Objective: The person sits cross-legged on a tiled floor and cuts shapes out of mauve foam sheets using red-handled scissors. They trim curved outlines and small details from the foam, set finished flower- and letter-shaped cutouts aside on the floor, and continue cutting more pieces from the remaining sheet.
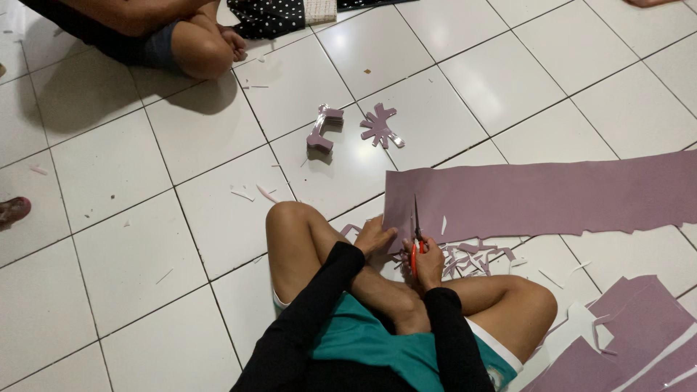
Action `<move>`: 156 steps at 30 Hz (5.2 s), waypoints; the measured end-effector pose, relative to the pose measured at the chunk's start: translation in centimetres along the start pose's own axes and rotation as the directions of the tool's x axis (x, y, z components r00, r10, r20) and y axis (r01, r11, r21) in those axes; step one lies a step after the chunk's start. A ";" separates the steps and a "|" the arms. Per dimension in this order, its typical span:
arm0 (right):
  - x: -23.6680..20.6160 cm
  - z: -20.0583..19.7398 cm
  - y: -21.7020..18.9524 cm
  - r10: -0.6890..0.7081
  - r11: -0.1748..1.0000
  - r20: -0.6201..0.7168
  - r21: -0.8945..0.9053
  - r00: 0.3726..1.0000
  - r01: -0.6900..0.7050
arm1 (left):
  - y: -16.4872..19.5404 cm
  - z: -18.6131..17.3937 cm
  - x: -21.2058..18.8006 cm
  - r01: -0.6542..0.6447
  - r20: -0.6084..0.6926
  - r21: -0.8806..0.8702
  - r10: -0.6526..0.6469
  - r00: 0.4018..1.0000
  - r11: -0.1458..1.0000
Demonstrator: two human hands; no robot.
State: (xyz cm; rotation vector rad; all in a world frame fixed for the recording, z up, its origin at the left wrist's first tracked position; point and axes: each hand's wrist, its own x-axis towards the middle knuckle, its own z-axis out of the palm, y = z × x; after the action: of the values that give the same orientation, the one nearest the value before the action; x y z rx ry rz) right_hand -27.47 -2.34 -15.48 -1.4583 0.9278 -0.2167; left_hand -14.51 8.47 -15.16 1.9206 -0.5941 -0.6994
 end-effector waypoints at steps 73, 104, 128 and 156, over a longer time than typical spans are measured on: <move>-9.5 -6.5 2.8 -0.028 0.897 0.454 0.405 0.891 -0.178 | 4.3 -6.6 4.8 0.086 0.302 -0.651 0.153 0.941 0.754; -10.0 -3.0 -1.9 -0.059 0.979 0.160 0.202 0.985 0.026 | 5.6 -4.0 -1.1 0.241 0.355 -0.561 -0.033 0.934 0.792; -9.5 1.1 4.1 0.074 0.831 0.237 0.522 0.969 -0.191 | 0.9 -2.5 -3.1 0.332 0.348 -0.747 -0.087 0.934 0.575; -8.9 -0.8 -2.0 -0.060 0.920 0.368 0.380 0.928 -0.091 | 2.2 -8.3 -3.4 0.332 0.369 -0.534 -0.139 0.919 0.778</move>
State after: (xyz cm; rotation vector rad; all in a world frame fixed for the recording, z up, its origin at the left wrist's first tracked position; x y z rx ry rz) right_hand -33.02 2.48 -9.96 -1.0669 0.5434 -0.0977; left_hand -11.45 14.99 -9.43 1.3105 -0.2629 -1.2124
